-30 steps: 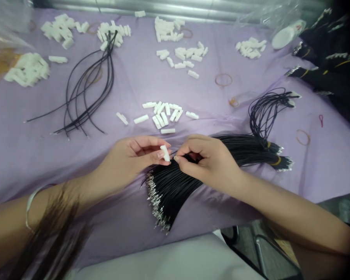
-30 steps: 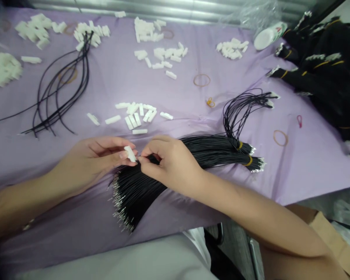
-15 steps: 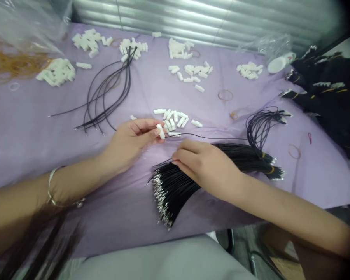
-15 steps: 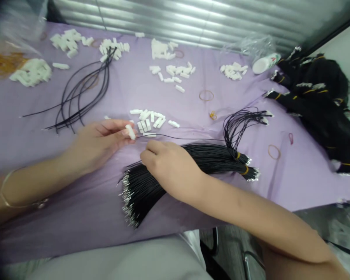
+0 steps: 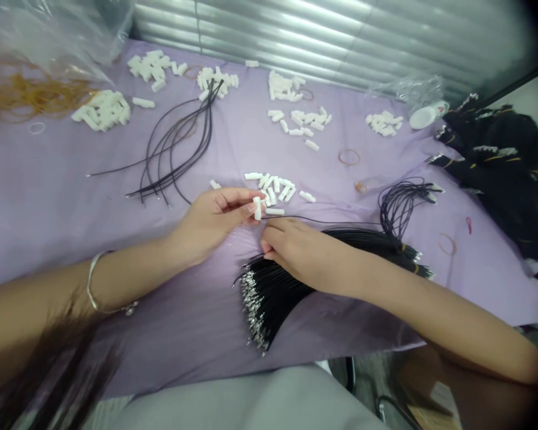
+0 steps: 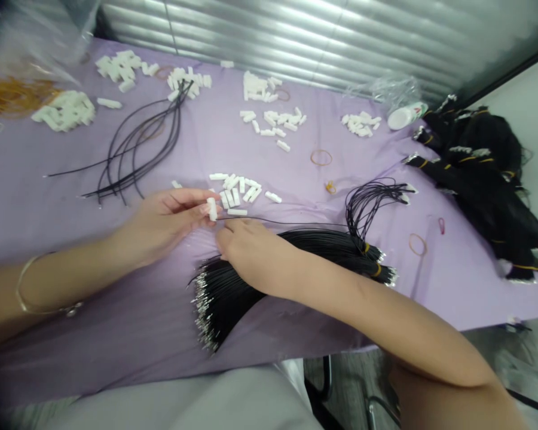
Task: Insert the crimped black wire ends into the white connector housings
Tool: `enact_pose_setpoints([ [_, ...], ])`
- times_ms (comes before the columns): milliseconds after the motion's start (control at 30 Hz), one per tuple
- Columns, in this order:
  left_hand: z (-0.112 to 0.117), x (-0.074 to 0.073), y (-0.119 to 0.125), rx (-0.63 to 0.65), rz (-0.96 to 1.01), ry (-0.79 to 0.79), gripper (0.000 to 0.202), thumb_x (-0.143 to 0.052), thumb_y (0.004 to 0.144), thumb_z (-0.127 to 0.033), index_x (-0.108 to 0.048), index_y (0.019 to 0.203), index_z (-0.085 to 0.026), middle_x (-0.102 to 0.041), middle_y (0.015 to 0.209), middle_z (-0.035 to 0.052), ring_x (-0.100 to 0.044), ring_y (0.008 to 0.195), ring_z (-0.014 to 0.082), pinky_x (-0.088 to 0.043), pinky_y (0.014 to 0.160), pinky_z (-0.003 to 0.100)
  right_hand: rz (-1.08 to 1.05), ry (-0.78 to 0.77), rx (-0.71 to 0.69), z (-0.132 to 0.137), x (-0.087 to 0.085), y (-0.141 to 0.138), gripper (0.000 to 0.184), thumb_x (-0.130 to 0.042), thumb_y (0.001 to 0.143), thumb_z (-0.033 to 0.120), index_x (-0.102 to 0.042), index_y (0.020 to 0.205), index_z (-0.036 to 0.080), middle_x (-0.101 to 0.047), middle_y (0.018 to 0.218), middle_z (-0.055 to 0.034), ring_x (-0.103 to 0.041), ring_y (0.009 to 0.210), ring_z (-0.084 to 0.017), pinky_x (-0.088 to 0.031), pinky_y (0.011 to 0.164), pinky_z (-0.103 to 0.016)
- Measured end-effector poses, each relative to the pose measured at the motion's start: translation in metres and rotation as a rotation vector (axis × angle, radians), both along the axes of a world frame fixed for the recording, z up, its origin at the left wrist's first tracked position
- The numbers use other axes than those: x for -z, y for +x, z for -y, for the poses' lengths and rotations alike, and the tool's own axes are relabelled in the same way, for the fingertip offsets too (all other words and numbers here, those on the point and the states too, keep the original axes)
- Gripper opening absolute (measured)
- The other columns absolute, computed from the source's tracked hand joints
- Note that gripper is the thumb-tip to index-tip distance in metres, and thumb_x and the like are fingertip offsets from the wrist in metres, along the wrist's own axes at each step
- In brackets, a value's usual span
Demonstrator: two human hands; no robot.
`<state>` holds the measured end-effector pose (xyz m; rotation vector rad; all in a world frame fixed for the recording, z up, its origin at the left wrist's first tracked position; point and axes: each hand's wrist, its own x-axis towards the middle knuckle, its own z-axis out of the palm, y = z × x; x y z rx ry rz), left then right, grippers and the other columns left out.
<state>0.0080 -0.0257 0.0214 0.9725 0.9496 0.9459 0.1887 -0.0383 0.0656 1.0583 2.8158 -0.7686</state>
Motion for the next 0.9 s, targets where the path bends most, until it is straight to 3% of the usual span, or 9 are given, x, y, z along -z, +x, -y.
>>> enact_pose_setpoints([
  [200, 0.003, -0.008, -0.001, 0.062, -0.046, 0.037, 0.023, -0.07, 0.078, -0.023, -0.069, 0.1, -0.016, -0.072, 0.089, 0.0022, -0.067, 0.079, 0.0138, -0.054, 0.079, 0.027, -0.415, -0.165, 0.294, 0.013, -0.011, 0.019, 0.006, -0.048, 0.088, 0.012, -0.054, 0.088, 0.014, -0.056, 0.074, 0.0007, -0.05, 0.065, -0.008, -0.041, 0.06, -0.021],
  [300, 0.004, -0.011, -0.002, 0.091, -0.096, 0.043, 0.02, -0.069, 0.079, -0.021, -0.07, 0.099, -0.018, -0.073, 0.087, 0.0006, -0.068, 0.078, 0.0118, -0.055, 0.077, 0.022, -0.598, -0.074, 0.42, 0.013, -0.006, 0.024, 0.008, -0.052, 0.086, 0.012, -0.06, 0.088, 0.014, -0.057, 0.074, 0.0009, -0.049, 0.064, -0.007, -0.04, 0.059, -0.019],
  [433, 0.005, -0.012, -0.003, 0.138, -0.137, 0.041, 0.019, -0.069, 0.079, -0.021, -0.071, 0.098, -0.021, -0.073, 0.085, -0.0026, -0.069, 0.076, 0.0089, -0.055, 0.076, 0.016, -0.599, 0.097, 0.484, 0.009, 0.004, 0.023, 0.005, -0.06, 0.08, 0.012, -0.064, 0.077, 0.012, -0.052, 0.066, 0.002, -0.045, 0.06, -0.006, -0.037, 0.057, -0.019],
  [633, 0.004, -0.01, -0.004, 0.153, -0.189, 0.042, 0.02, -0.07, 0.078, -0.023, -0.071, 0.098, -0.023, -0.073, 0.086, -0.0031, -0.07, 0.074, 0.0085, -0.055, 0.075, 0.014, -0.557, 0.157, 0.51, 0.007, 0.015, 0.019, 0.005, -0.061, 0.078, 0.01, -0.064, 0.074, 0.011, -0.05, 0.062, 0.0033, -0.041, 0.056, -0.005, -0.034, 0.055, -0.019],
  [900, 0.003, -0.012, -0.002, 0.109, -0.149, -0.028, 0.019, -0.071, 0.077, -0.024, -0.072, 0.095, -0.02, -0.073, 0.085, 0.0006, -0.069, 0.072, 0.0134, -0.057, 0.075, 0.025, -0.567, 0.157, 0.508, 0.008, 0.016, 0.018, 0.005, -0.061, 0.078, 0.01, -0.064, 0.075, 0.013, -0.05, 0.063, 0.0034, -0.041, 0.056, -0.006, -0.033, 0.054, -0.02],
])
